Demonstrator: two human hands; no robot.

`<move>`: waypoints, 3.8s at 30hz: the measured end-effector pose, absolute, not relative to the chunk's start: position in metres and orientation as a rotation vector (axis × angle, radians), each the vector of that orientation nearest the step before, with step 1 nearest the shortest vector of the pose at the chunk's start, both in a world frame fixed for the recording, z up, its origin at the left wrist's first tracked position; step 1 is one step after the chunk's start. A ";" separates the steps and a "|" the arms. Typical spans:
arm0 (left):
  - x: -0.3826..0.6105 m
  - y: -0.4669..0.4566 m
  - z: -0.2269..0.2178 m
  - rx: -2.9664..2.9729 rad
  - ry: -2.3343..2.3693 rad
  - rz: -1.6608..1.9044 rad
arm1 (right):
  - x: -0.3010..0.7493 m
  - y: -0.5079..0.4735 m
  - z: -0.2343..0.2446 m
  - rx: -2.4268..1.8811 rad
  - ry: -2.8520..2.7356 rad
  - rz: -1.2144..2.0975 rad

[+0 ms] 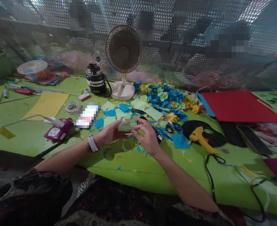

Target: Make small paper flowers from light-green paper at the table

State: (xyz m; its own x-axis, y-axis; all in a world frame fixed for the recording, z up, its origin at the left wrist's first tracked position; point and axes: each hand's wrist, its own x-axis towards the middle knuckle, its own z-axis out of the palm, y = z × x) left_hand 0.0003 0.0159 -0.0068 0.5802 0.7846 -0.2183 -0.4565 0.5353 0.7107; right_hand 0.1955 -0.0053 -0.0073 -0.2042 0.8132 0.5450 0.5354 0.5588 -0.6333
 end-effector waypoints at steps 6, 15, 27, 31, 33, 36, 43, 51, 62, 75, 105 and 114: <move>-0.001 0.012 -0.013 0.956 0.527 0.797 | 0.194 -0.011 -0.013 -1.160 -1.720 0.718; -0.001 0.009 -0.006 1.033 0.534 0.760 | 0.192 -0.017 -0.009 -1.214 -1.616 0.865; 0.000 0.007 -0.006 1.038 0.521 0.782 | 0.194 -0.017 -0.011 -1.219 -1.677 0.781; 0.000 0.007 -0.008 1.033 0.511 0.794 | 0.193 -0.018 -0.011 -1.227 -1.687 0.771; 0.000 0.007 -0.009 1.034 0.513 0.799 | 0.193 -0.018 -0.011 -1.235 -1.682 0.772; 0.000 0.006 -0.009 1.043 0.530 0.794 | 0.193 -0.018 -0.011 -1.264 -1.662 0.768; 0.000 0.006 -0.010 1.029 0.542 0.782 | 0.190 -0.016 -0.012 -1.262 -1.513 0.855; 0.001 0.006 -0.013 1.005 0.551 0.793 | 0.189 -0.015 -0.010 -1.226 -1.476 0.961; -0.003 0.015 -0.015 1.205 0.693 0.867 | 0.196 -0.013 -0.002 -1.230 -1.498 0.851; -0.004 0.012 -0.011 1.259 0.751 0.938 | 0.195 -0.014 0.006 -1.253 -1.616 1.167; -0.018 0.026 0.003 1.289 0.812 0.919 | 0.220 0.003 0.023 -1.304 -1.705 1.246; -0.014 0.025 0.002 1.160 0.763 0.981 | 0.217 -0.001 0.025 -1.334 -1.665 1.227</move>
